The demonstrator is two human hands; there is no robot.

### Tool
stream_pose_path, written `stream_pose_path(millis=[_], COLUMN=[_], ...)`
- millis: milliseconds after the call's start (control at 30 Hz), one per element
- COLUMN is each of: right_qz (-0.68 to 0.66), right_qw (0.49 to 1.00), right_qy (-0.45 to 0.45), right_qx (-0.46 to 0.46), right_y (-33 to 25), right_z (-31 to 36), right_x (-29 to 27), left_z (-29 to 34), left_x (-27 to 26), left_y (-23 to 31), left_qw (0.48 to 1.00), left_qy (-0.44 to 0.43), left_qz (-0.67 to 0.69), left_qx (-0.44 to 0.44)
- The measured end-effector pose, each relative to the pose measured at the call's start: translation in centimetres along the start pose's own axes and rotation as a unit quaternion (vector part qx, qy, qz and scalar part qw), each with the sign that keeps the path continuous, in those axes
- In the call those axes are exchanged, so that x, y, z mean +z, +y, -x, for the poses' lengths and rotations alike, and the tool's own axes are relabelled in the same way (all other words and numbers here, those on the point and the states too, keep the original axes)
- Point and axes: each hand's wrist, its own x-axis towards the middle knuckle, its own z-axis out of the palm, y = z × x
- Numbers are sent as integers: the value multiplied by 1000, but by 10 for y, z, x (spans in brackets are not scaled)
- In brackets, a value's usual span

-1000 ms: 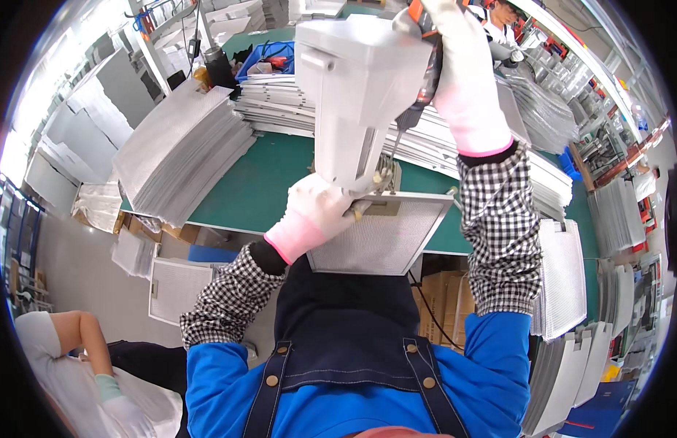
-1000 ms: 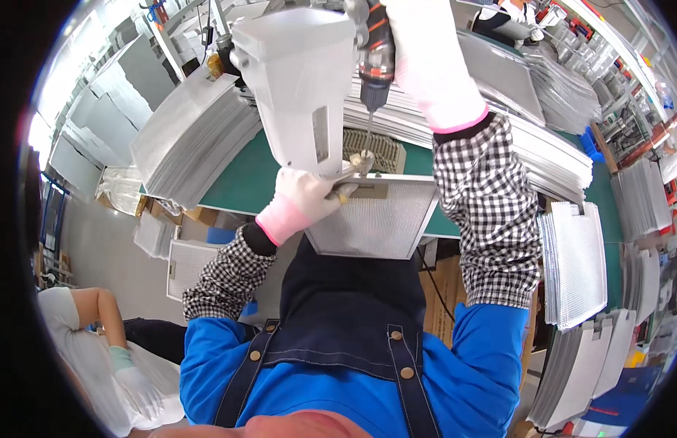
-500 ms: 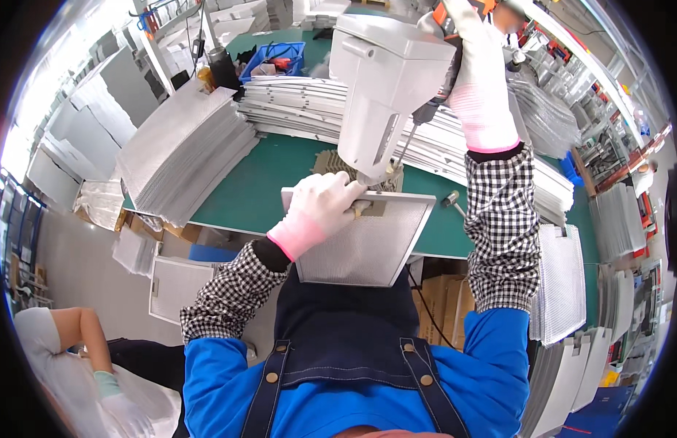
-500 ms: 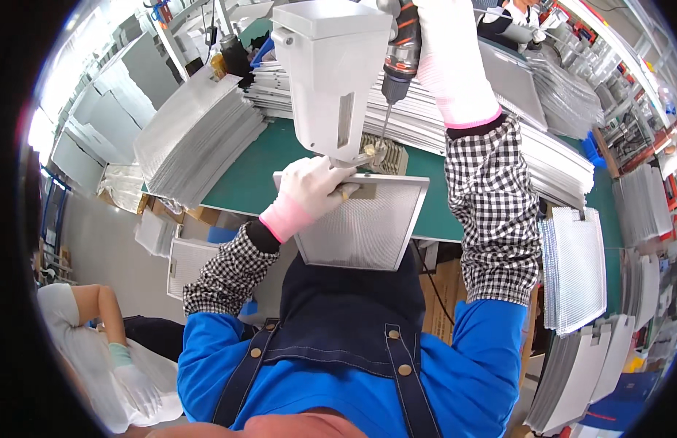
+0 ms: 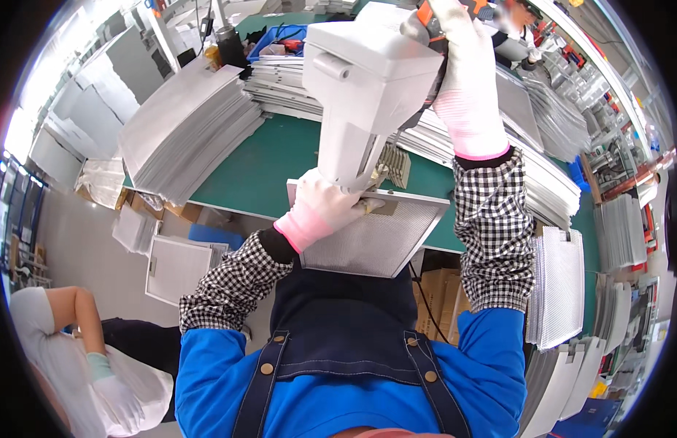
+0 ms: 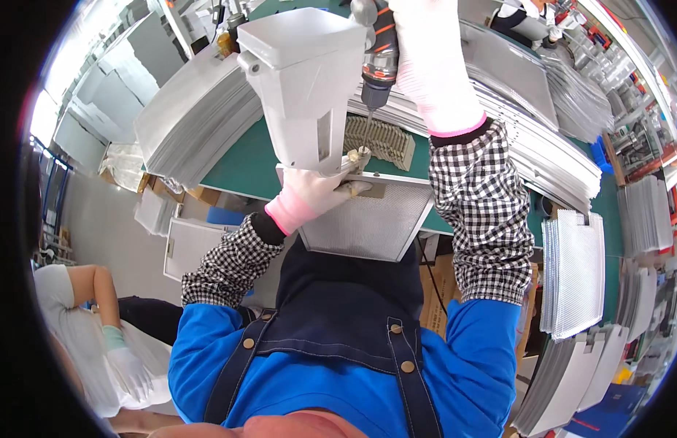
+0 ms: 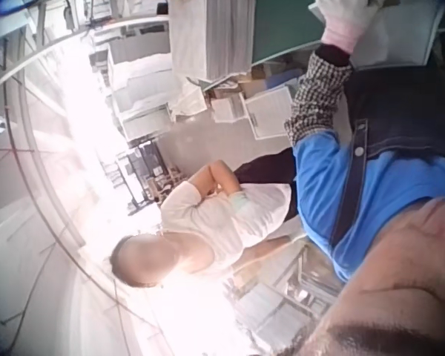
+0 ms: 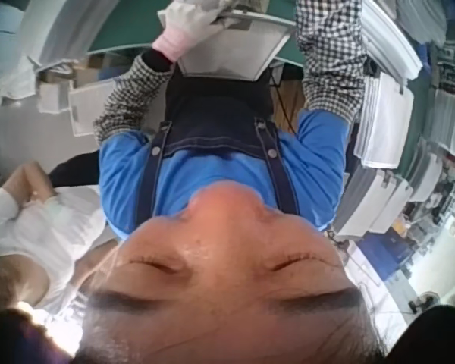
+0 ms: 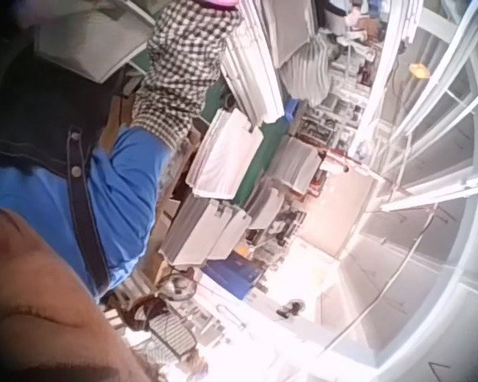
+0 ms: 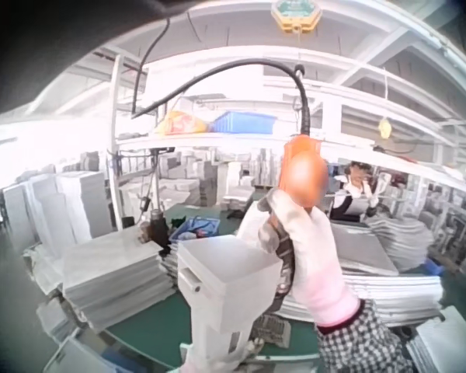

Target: The person assembles air filters by inserting white mesh sheets into white frames. They use a handheld power tool to secure the mesh to the frame and then place the completed units into a stack. The process is repeated for multiple units throughout the clip.

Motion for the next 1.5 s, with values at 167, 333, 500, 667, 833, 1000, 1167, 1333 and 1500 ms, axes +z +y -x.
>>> stream_pose_path(millis=[167, 333, 500, 667, 833, 1000, 1167, 1333, 1500], right_qz=[-2, -60, -70, -11, 187, -248, -227, -93, -95], right_qw=[1000, 998, 998, 994, 965, 935, 968, 996, 993], right_qy=[-1, -5, -7, -87, -80, -254, -102, -17, -66], right_qx=[15, 36, 1, -65, -163, 17, 41, -3, -27], right_y=[-2, 8, 16, 33, 65, 57, 72, 32, 37], right_z=[-2, -4, -3, 11, 41, 50, 47, 15, -32], right_x=[7, 4, 2, -5, -3, -13, -3, -30, -92], left_z=[-2, 0, 2, 3, 13, 10, 43, 23, 193], left_x=[10, 10, 12, 24, 29, 8, 62, 21, 84], left_y=[-13, -18, -25, -31, -31, -19, -37, -26, -22], left_qw=[990, 978, 976, 973, 946, 947, 966, 866, 776], left_qy=[106, 99, 83, 107, 92, 103, 52, 334, -15], left_qz=[74, 171, 186, 150, 280, 263, 247, 324, 513], left_qx=[63, 62, 82, 139, 132, 151, 62, -182, -367])
